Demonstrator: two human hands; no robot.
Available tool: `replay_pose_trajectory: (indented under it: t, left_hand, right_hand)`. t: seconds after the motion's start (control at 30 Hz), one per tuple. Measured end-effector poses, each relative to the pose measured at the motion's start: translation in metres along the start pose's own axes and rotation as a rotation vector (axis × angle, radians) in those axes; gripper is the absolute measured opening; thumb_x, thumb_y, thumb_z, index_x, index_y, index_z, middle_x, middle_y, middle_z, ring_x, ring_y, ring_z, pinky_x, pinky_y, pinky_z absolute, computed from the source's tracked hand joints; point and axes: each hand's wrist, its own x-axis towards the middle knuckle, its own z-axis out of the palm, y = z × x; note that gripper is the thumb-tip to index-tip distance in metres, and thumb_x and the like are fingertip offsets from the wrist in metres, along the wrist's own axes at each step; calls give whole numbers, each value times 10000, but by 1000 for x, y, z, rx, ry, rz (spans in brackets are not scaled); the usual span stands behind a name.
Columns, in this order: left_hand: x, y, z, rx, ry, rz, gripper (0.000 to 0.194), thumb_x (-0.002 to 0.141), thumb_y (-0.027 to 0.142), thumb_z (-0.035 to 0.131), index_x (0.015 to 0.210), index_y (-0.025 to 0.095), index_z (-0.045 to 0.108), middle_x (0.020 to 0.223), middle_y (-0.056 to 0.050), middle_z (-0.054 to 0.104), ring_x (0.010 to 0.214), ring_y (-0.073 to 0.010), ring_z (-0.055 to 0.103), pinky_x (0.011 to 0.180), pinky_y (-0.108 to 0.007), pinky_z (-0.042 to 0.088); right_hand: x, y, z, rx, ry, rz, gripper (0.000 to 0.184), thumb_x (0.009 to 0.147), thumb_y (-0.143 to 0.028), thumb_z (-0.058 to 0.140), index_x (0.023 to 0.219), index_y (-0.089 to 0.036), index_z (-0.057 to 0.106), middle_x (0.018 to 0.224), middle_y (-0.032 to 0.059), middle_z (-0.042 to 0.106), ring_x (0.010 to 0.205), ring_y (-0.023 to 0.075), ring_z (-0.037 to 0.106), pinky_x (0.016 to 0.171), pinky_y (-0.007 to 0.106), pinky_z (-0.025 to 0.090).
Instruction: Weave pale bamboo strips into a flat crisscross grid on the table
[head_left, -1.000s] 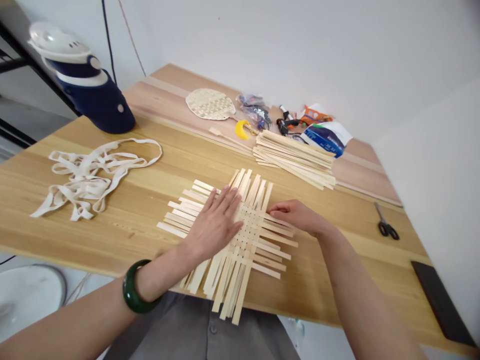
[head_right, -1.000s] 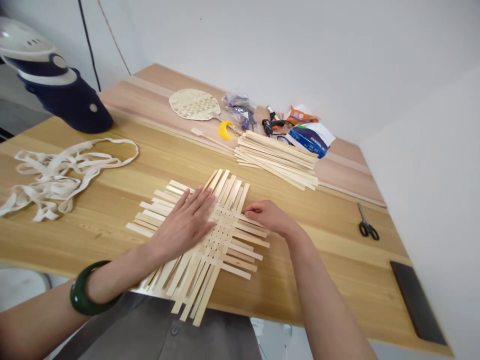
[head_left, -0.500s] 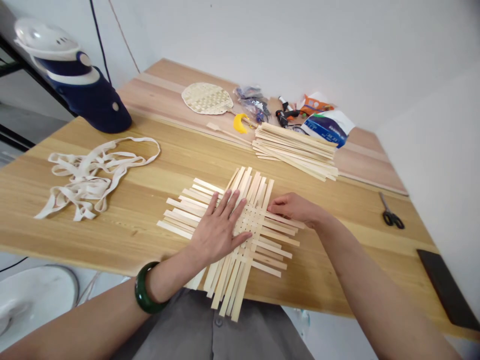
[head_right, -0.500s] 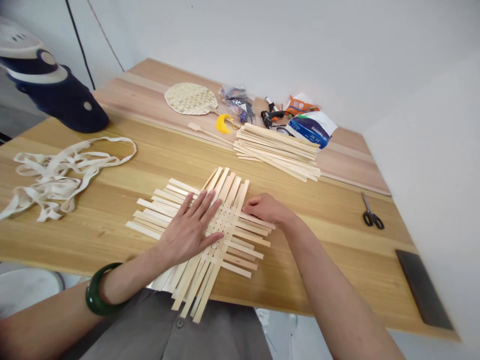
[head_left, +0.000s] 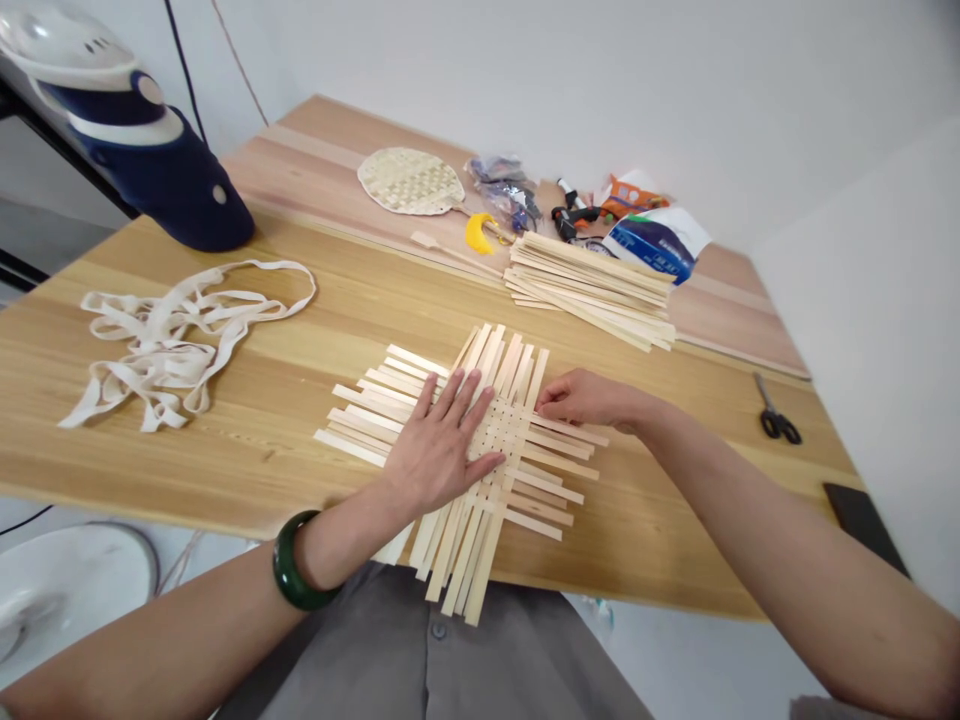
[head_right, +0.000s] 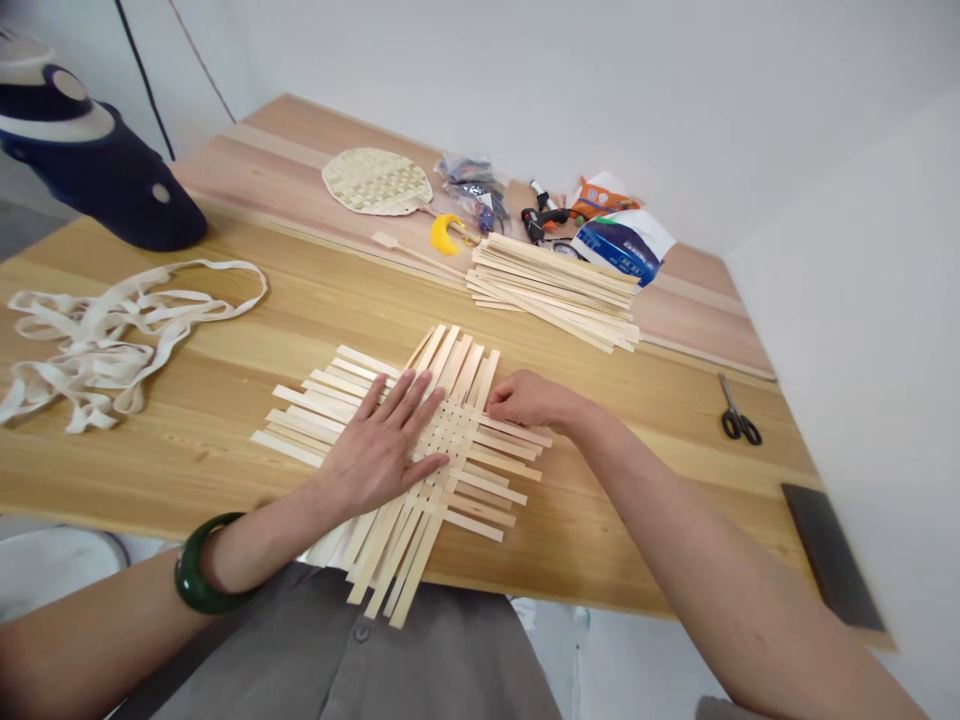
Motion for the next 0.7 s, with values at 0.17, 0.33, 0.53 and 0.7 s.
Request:
replay_pose_trajectory:
  t: [0.17, 0.33, 0.53, 0.7]
  left_hand:
    - [0, 0, -1, -20, -9, -5, 781, 951, 643, 370, 1518, 112, 295, 1605, -176, 226, 1504, -322, 152, 1226, -559, 106]
    - [0, 1, -2, -44, -14, -3, 765, 947, 630, 395, 1511, 119, 316, 1603, -166, 241, 1505, -319, 149, 1228, -558, 99]
    - [0, 1, -3, -38, -37, -10, 777, 949, 629, 390, 1513, 102, 310, 1607, -173, 218, 1505, -329, 142, 1230, -559, 89]
    - [0, 1, -4, -43, -47, -18, 794, 940, 650, 391, 1512, 104, 315, 1610, -168, 213, 1504, -330, 144, 1230, -562, 91]
  right_hand:
    - [2, -2, 0, -6, 13, 17, 148, 614, -338, 623, 615, -190, 626, 595, -21, 534, 577, 111, 426, 532, 253, 343]
    - [3, -3, -1, -72, -2, -21, 176, 635, -366, 600, 590, -198, 626, 593, -14, 548, 596, 127, 458, 547, 255, 362]
    - [-1, -5, 3, -268, 79, -132, 222, 715, -333, 514, 543, -194, 540, 556, -30, 470, 576, 117, 415, 567, 262, 326]
    - [-3, -1, 7, -247, 126, -124, 213, 745, -339, 506, 599, -196, 565, 589, -27, 522, 587, 121, 448, 585, 260, 340]
